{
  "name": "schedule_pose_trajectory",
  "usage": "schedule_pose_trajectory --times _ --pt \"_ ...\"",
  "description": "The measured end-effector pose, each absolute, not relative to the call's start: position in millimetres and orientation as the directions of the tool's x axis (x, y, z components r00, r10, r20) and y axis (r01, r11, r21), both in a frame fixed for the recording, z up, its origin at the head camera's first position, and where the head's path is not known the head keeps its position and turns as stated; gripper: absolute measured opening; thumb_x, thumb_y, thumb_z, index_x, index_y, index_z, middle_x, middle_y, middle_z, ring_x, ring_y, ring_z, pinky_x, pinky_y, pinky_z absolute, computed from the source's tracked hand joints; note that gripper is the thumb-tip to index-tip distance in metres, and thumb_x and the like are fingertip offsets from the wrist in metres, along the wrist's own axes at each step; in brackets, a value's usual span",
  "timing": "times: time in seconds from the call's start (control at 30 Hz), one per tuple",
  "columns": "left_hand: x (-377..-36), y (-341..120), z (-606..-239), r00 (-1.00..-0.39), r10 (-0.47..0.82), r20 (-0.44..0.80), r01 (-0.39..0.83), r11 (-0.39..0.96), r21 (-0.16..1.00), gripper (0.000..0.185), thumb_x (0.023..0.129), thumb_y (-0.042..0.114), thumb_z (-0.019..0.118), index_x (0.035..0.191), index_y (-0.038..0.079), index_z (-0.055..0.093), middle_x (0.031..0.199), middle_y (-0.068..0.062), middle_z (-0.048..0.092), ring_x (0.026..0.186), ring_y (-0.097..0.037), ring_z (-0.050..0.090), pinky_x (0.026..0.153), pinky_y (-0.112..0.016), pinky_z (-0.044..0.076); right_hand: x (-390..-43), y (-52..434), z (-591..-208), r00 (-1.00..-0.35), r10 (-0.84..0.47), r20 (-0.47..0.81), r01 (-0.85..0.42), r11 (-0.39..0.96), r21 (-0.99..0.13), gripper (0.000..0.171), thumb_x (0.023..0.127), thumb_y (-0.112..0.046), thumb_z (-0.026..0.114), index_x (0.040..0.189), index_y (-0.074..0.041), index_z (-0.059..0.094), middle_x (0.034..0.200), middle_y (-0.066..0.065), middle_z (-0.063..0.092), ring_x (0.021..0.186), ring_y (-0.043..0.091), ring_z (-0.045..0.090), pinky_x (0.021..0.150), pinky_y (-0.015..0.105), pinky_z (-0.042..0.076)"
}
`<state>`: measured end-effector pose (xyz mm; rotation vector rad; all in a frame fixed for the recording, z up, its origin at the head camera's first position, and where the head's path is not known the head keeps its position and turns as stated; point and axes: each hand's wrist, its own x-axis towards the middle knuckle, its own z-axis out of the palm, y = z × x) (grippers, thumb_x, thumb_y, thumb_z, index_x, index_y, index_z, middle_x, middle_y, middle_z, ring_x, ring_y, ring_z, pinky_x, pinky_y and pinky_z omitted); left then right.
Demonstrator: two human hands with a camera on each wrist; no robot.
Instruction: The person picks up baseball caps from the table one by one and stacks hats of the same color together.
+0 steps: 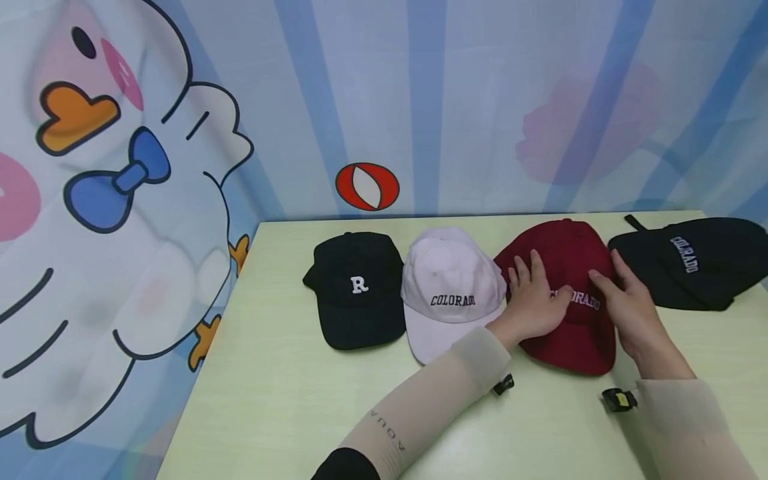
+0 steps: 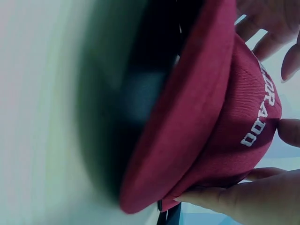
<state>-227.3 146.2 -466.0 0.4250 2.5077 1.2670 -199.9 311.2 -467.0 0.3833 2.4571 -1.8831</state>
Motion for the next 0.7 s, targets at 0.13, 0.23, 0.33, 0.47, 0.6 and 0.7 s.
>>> schedule_pose_trajectory --times 0.13,0.23,0.33,0.47,0.6,0.7 --pt "-228 146 -467 -0.915 0.384 -0.124 0.119 0.551 0.826 0.085 0.105 0.047 0.048 0.167 0.018 -0.003 0.175 -0.010 -0.007 0.162 -0.036 -0.003 0.131 -0.050 0.012 -202 312 -468 -0.972 0.152 -0.178 0.209 0.227 -0.951 0.075 0.110 -0.048 0.040 0.163 -0.029 -0.009 0.174 0.004 -0.013 0.160 0.028 -0.012 0.130 0.049 -0.002" --pt "-228 147 -467 -0.918 0.378 -0.122 0.119 0.554 0.824 0.086 0.105 0.048 0.048 0.167 0.019 -0.002 0.175 -0.009 -0.007 0.162 -0.036 -0.003 0.131 -0.050 0.011 -202 313 -469 -0.973 0.136 -0.188 0.214 0.215 -0.953 0.075 0.109 -0.049 0.041 0.163 -0.031 -0.008 0.174 0.003 -0.013 0.160 0.026 -0.013 0.130 0.049 -0.003" --pt "-228 147 -467 -0.921 0.369 -0.125 0.112 0.558 0.822 0.087 0.104 0.049 0.049 0.167 0.019 -0.002 0.175 -0.008 -0.006 0.162 -0.035 -0.003 0.131 -0.049 0.011 -200 316 -471 -0.973 0.126 -0.191 0.214 0.205 -0.955 0.075 0.109 -0.050 0.042 0.164 -0.030 -0.005 0.174 0.002 -0.012 0.160 0.025 -0.013 0.130 0.048 -0.003" --pt "-224 148 -464 -0.929 0.350 -0.122 0.105 0.564 0.819 0.087 0.103 0.050 0.050 0.168 0.019 0.000 0.175 -0.008 -0.005 0.162 -0.033 -0.003 0.132 -0.049 0.009 -194 325 -472 -0.970 0.134 -0.204 0.226 0.180 -0.957 0.074 0.108 -0.049 0.046 0.165 -0.031 0.003 0.175 0.001 -0.005 0.162 0.021 -0.003 0.131 0.042 0.003" --pt "-218 149 -453 -0.935 0.348 -0.071 0.144 0.555 0.819 0.086 0.104 0.048 0.050 0.168 0.018 0.001 0.175 -0.007 -0.005 0.163 -0.029 -0.004 0.131 -0.048 0.012 -187 337 -472 -0.963 0.166 -0.212 0.225 0.063 -0.972 0.072 0.106 -0.045 0.054 0.166 -0.032 0.016 0.176 -0.003 0.006 0.161 0.012 0.013 0.128 0.031 0.013" --pt "-212 151 -443 -0.923 0.383 -0.025 0.204 0.544 0.814 0.084 0.105 0.048 0.049 0.168 0.019 0.001 0.176 -0.003 -0.007 0.163 -0.024 -0.006 0.131 -0.044 0.016 -181 345 -472 -0.961 0.191 -0.198 0.197 -0.027 -0.980 0.069 0.105 -0.039 0.059 0.165 -0.028 0.025 0.175 -0.007 0.015 0.156 0.004 0.024 0.123 0.021 0.024"
